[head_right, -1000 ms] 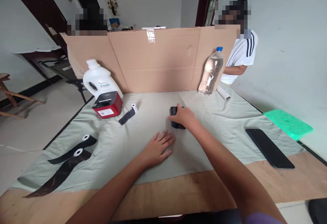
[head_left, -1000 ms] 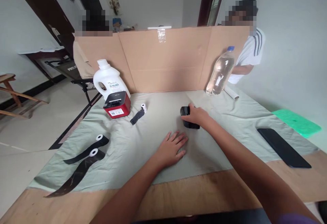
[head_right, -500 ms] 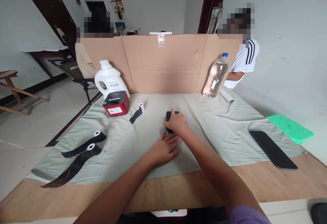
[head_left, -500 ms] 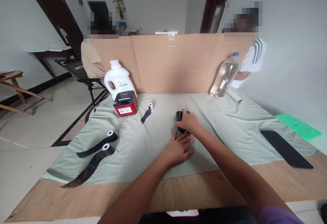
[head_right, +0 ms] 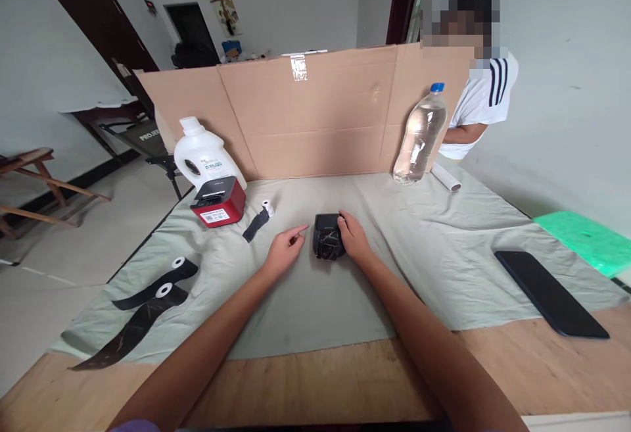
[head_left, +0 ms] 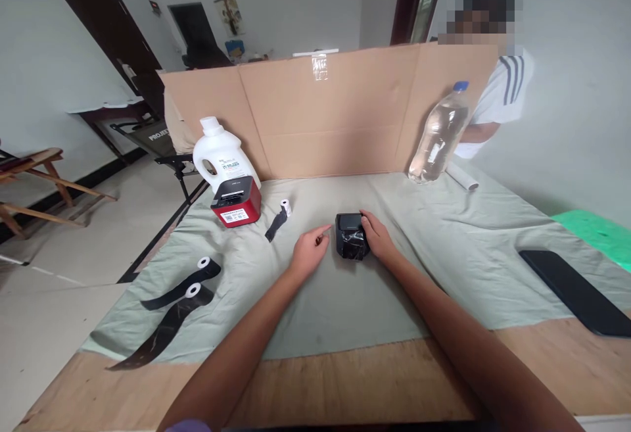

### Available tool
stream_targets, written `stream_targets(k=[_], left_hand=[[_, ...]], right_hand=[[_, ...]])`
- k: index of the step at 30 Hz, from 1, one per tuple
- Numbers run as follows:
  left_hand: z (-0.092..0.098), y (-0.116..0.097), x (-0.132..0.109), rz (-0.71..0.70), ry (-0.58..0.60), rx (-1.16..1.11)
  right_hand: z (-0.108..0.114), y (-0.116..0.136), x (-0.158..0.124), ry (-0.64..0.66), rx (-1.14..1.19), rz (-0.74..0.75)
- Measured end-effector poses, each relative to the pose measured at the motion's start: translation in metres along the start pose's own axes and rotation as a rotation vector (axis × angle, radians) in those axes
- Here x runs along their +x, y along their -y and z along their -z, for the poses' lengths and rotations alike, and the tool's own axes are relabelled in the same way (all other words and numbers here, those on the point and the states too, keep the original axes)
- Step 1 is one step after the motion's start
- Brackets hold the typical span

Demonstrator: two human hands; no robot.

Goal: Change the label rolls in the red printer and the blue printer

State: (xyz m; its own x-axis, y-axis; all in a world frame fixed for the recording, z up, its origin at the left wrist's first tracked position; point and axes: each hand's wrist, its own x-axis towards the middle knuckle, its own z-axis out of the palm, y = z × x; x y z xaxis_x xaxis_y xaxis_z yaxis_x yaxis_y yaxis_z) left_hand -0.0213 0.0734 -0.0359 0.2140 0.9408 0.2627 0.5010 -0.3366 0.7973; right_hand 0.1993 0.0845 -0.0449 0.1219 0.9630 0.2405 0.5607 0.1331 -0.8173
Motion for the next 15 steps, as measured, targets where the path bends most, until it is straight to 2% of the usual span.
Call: stream_targets(k=[3, 8, 15], left_hand=[[-0.007, 0.007, 0.011, 0.036, 0.108, 0.06], [-0.019, 0.007, 0.002, 0.068, 0.124, 0.324], [-0.02, -0.004, 0.003, 0.128, 0.219, 0.675]], right_hand=[[-0.004, -0.006, -0.004, -0.013, 0.034, 0.01], [-0.002, -0.005, -0.006, 0.006, -0.019, 0.039], [-0.002, -0.011, -0.002, 0.031, 0.026, 0.053]])
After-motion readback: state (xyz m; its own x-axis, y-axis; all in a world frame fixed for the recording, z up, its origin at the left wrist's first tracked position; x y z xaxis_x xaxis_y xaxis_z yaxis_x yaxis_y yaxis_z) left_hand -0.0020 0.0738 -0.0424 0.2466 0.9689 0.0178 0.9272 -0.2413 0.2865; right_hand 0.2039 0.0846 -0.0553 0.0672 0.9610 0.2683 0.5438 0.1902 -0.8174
